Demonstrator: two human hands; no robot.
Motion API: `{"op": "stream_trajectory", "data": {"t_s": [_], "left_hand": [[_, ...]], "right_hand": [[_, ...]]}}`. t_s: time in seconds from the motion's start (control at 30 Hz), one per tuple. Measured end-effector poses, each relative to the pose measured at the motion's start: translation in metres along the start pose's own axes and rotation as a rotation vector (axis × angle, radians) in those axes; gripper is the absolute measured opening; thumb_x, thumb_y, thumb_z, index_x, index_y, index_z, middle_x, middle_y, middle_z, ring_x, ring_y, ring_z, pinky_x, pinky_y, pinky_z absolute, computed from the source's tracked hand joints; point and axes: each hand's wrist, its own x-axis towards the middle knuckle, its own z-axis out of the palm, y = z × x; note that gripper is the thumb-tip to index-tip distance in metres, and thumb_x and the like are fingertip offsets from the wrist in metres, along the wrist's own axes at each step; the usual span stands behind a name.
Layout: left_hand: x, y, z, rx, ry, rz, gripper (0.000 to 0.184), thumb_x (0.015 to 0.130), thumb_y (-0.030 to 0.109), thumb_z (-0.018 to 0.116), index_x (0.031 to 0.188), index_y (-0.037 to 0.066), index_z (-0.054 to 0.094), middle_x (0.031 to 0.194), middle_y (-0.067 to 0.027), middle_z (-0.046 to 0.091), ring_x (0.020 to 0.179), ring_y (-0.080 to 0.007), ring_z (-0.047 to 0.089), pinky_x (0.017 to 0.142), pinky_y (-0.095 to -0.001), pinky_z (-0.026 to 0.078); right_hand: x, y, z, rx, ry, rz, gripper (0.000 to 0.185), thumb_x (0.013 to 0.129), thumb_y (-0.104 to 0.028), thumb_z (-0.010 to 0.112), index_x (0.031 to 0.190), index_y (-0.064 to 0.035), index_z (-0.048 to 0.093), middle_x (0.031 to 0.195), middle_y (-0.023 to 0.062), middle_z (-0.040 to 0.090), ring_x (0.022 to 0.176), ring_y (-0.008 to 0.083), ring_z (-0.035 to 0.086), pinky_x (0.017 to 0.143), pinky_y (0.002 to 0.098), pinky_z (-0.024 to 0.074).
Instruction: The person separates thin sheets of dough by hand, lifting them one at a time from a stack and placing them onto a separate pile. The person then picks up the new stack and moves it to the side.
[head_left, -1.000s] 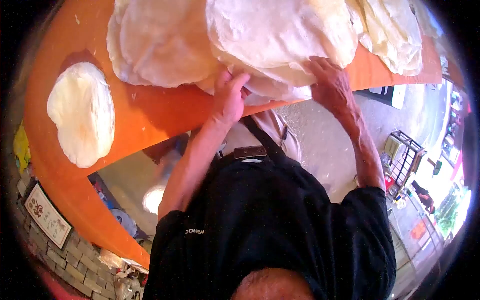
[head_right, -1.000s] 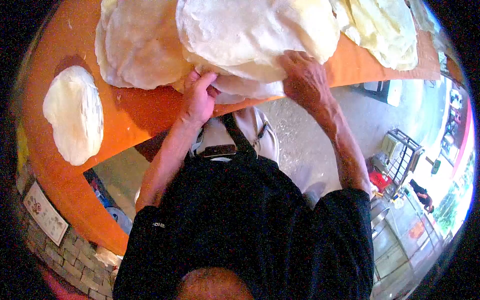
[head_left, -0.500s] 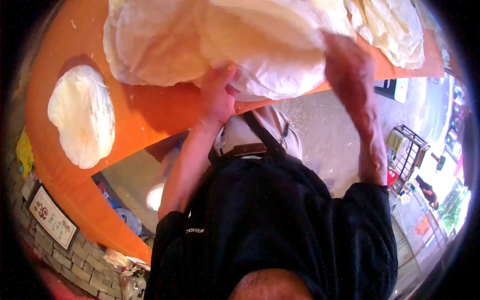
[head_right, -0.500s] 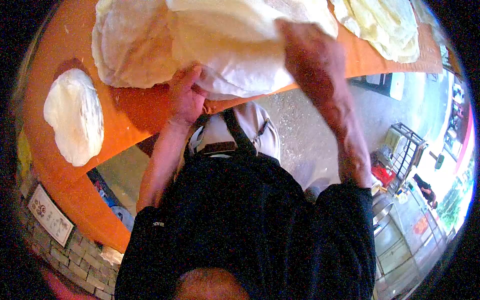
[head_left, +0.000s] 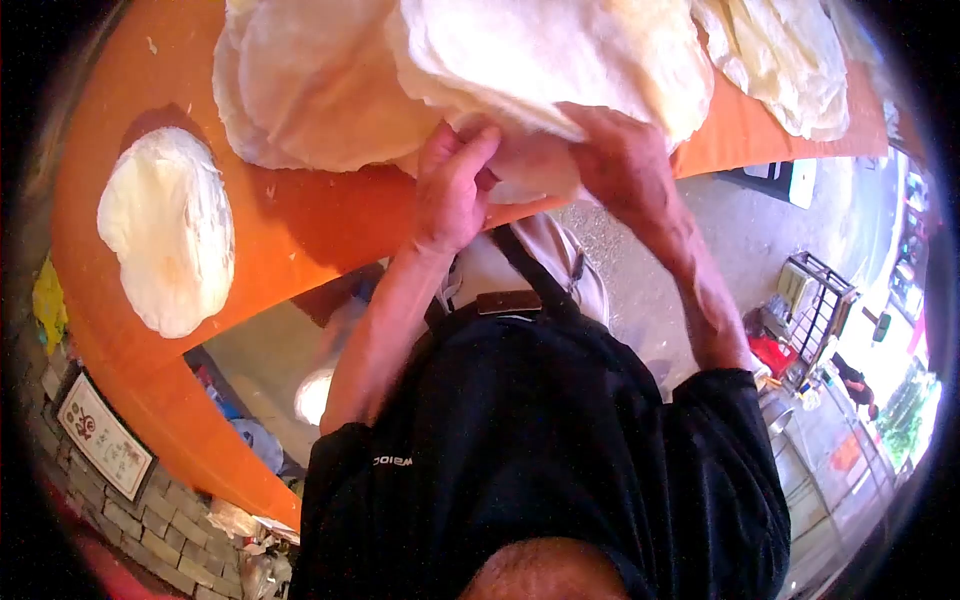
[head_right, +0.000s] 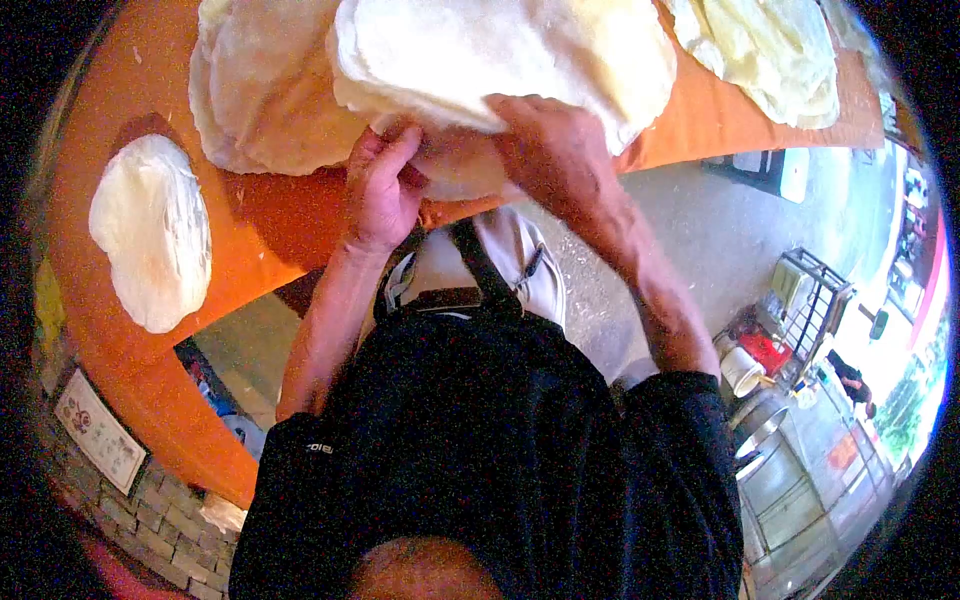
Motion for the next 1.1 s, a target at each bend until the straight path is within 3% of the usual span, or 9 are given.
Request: {"op": "stream_trajectory", "data": {"t_s": [0.07,0.1,0.23,0.33,0.6,0.83,0.87,0.9,1.1], "left_hand": [[-0.003,-0.006,-0.018,0.084,0.076,-0.021,0.012,0.089,0.013,0.057,0.1,0.007,0.058,0.09,0.0001,0.059,0.078,-0.009,0.054,0.066,-0.0247,0.045],[-0.007,-0.007,-0.025,0.099,0.091,-0.01,0.013,0.089,0.014,0.057,0.099,0.006,0.058,0.091,0.0,0.059,0.078,-0.0094,0.054,0.066,-0.0249,0.045],[-0.017,-0.005,-0.047,0.121,0.216,0.0,0.02,0.089,0.014,0.055,0.106,0.003,0.055,0.097,-0.0052,0.06,0.089,-0.0163,0.06,0.071,-0.0325,0.052],[-0.025,0.002,-0.043,0.157,0.231,-0.03,0.027,0.091,0.014,0.051,0.114,0.002,0.051,0.104,-0.0093,0.059,0.094,-0.0216,0.062,0.074,-0.0363,0.055],[-0.041,-0.002,-0.04,0.331,0.119,0.035,0.035,0.092,0.016,0.051,0.125,0.004,0.046,0.109,-0.008,0.059,0.095,-0.0201,0.061,0.075,-0.0334,0.058],[-0.042,-0.004,-0.036,0.282,0.132,0.013,0.029,0.096,0.013,0.046,0.124,0.006,0.05,0.113,-0.0066,0.059,0.097,-0.0176,0.06,0.08,-0.0312,0.055],[-0.042,-0.004,-0.031,0.274,0.161,0.082,0.023,0.096,0.013,0.045,0.114,0.002,0.051,0.099,-0.0077,0.06,0.083,-0.0131,0.059,0.065,-0.0259,0.053],[-0.04,-0.008,-0.033,0.26,0.164,0.087,0.024,0.096,0.013,0.044,0.115,0.002,0.052,0.1,-0.0073,0.06,0.085,-0.0127,0.059,0.067,-0.0258,0.053],[-0.038,0.008,-0.032,0.142,0.139,0.075,0.025,0.095,0.012,0.044,0.116,0.001,0.053,0.104,-0.0062,0.06,0.094,-0.0125,0.057,0.082,-0.0267,0.048]], "right_hand": [[0.027,0.008,-0.03,-0.3,-0.436,0.301,0.025,0.076,-0.008,0.065,0.1,-0.0024,0.067,0.088,0.017,0.068,0.074,0.0292,0.066,0.066,0.0382,0.0525],[0.031,0.025,-0.051,-0.886,-0.348,-0.098,0.018,0.078,-0.009,0.064,0.094,-0.0031,0.069,0.083,0.0149,0.068,0.071,0.0261,0.065,0.063,0.0372,0.0513],[0.055,-0.026,-0.152,-0.575,0.152,-0.008,0.013,0.079,-0.007,0.061,0.091,-0.0042,0.067,0.078,0.0142,0.066,0.068,0.027,0.064,0.06,0.0376,0.051],[0.053,-0.075,-0.18,-0.488,0.271,-0.052,0.011,0.08,-0.006,0.059,0.089,-0.0051,0.065,0.074,0.0137,0.064,0.065,0.0277,0.063,0.057,0.0379,0.0508],[0.03,-0.042,0.015,-0.203,-0.37,-0.054,0.009,0.077,-0.012,0.055,0.079,-0.0049,0.061,0.067,0.018,0.064,0.063,0.0372,0.065,0.057,0.0472,0.0511],[0.005,-0.061,0.025,-0.135,-0.397,-0.029,0.018,0.077,-0.008,0.058,0.094,-0.0049,0.063,0.079,0.0158,0.062,0.077,0.0349,0.062,0.066,0.044,0.0493],[-0.001,-0.063,0.028,-0.047,-0.4,-0.012,0.022,0.077,-0.007,0.057,0.098,-0.0049,0.063,0.08,0.0159,0.062,0.078,0.0348,0.062,0.067,0.0438,0.0496],[-0.005,-0.062,0.027,-0.033,-0.363,-0.012,0.018,0.082,-0.022,0.057,0.09,-0.006,0.058,0.079,0.0155,0.063,0.077,0.0344,0.063,0.066,0.0449,0.0509],[0.001,-0.086,0.006,-0.02,-0.238,-0.118,0.031,0.084,-0.026,0.063,0.105,-0.0044,0.058,0.085,0.0165,0.064,0.082,0.0356,0.062,0.068,0.0446,0.0518]]}}
